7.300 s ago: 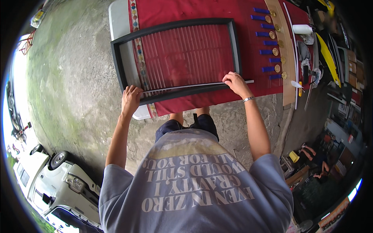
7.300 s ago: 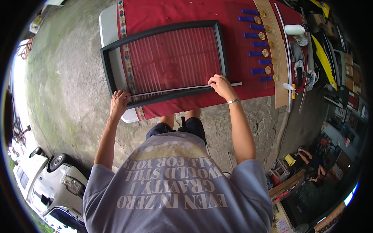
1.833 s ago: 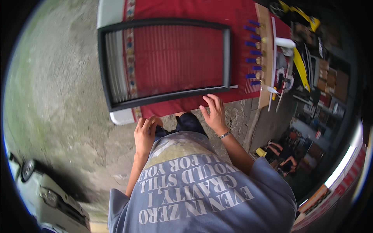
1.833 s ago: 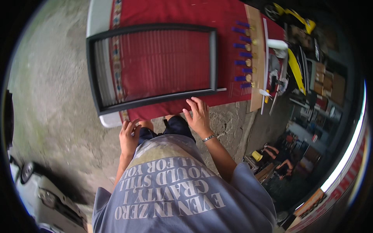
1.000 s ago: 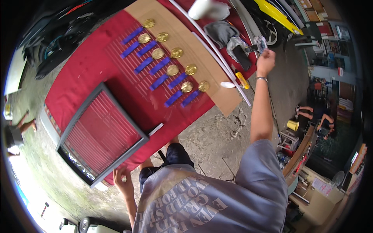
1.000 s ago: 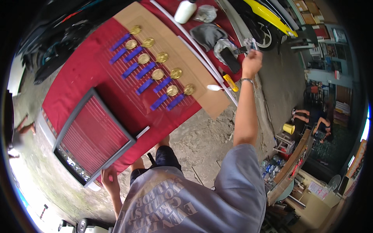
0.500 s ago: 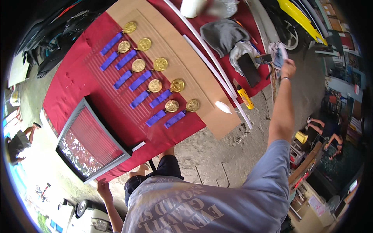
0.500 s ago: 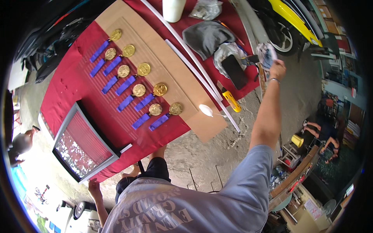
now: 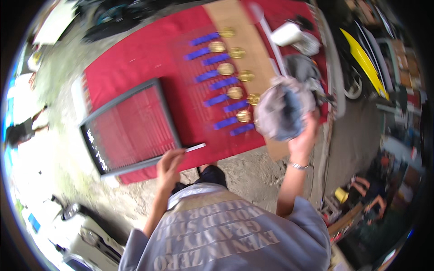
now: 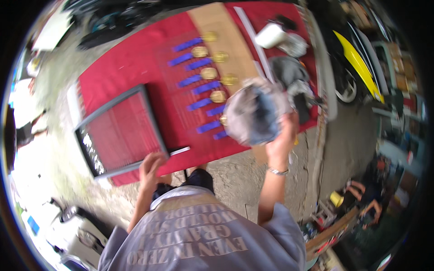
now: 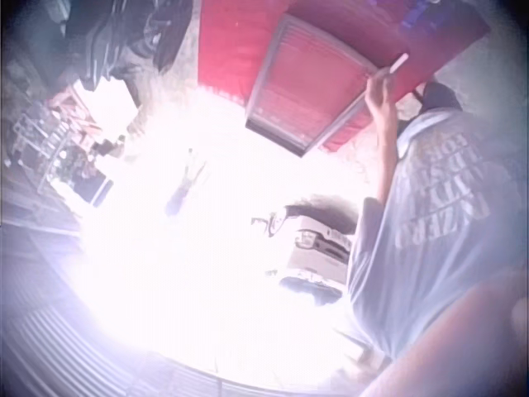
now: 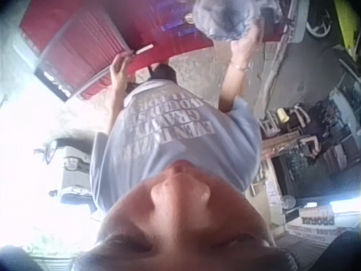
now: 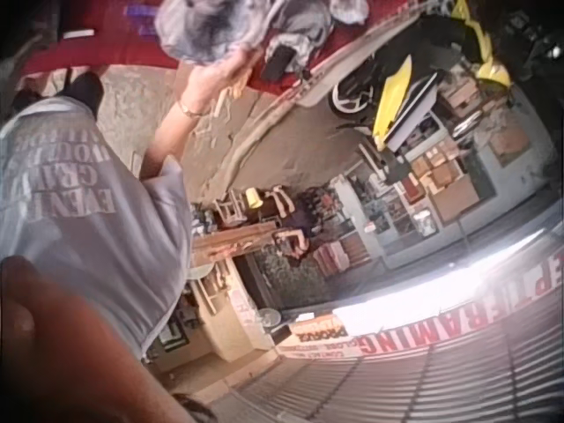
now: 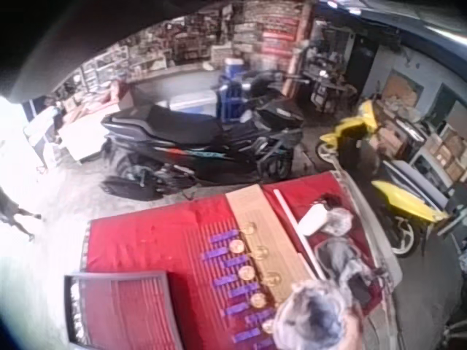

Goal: The person measures and fits a white plastic strip into a red mesh frame, then applies glue from a small bottle to the strip and inserts it into the frame. They wipe the frame with a cloth and continue applying glue to additional strips.

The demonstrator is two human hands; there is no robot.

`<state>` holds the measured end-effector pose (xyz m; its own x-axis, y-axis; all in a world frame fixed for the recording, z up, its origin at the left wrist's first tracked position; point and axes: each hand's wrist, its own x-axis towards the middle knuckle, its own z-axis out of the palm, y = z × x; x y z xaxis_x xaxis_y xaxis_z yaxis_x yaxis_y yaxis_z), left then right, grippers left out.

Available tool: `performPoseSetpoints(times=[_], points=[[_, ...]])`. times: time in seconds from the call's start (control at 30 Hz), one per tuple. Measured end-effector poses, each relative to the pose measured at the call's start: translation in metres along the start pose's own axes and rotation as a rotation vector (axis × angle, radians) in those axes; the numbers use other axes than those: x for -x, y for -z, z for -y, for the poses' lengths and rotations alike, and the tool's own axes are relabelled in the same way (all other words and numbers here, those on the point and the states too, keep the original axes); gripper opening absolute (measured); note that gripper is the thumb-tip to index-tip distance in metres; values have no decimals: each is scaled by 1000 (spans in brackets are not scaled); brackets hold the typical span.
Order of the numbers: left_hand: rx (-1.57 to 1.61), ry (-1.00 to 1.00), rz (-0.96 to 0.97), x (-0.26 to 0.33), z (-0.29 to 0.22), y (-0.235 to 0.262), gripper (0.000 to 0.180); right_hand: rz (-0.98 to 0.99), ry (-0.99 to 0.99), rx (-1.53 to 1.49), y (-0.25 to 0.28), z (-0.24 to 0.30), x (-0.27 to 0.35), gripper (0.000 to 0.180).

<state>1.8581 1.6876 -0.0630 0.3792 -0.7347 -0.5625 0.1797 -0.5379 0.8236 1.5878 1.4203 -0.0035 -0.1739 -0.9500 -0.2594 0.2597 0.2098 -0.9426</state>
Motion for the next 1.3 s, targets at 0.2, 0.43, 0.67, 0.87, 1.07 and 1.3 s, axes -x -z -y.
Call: performPoseSetpoints(times=[0.2, 0.43, 0.67, 0.87, 1.07, 1.3], points=[[925, -130, 116, 11, 33, 46, 56, 768, -105, 392, -123, -110, 174, 14], [589, -286, -325, 85, 81, 176, 46, 1447, -320, 385, -217, -188, 344, 97], [597, -305, -786, 97, 171, 245, 60, 1780, -43, 551, -287, -305, 427, 39], [-26, 27, -1164, 95, 228, 320, 76, 1918, 945, 966, -396, -361, 418, 63], [-228, 18, -1221, 66, 265, 376, 103, 2105, 1328, 678, -435, -429, 453, 35], [-219, 13, -1177, 62, 277, 376, 102, 2294, 1471, 422, -456, -459, 455, 21]])
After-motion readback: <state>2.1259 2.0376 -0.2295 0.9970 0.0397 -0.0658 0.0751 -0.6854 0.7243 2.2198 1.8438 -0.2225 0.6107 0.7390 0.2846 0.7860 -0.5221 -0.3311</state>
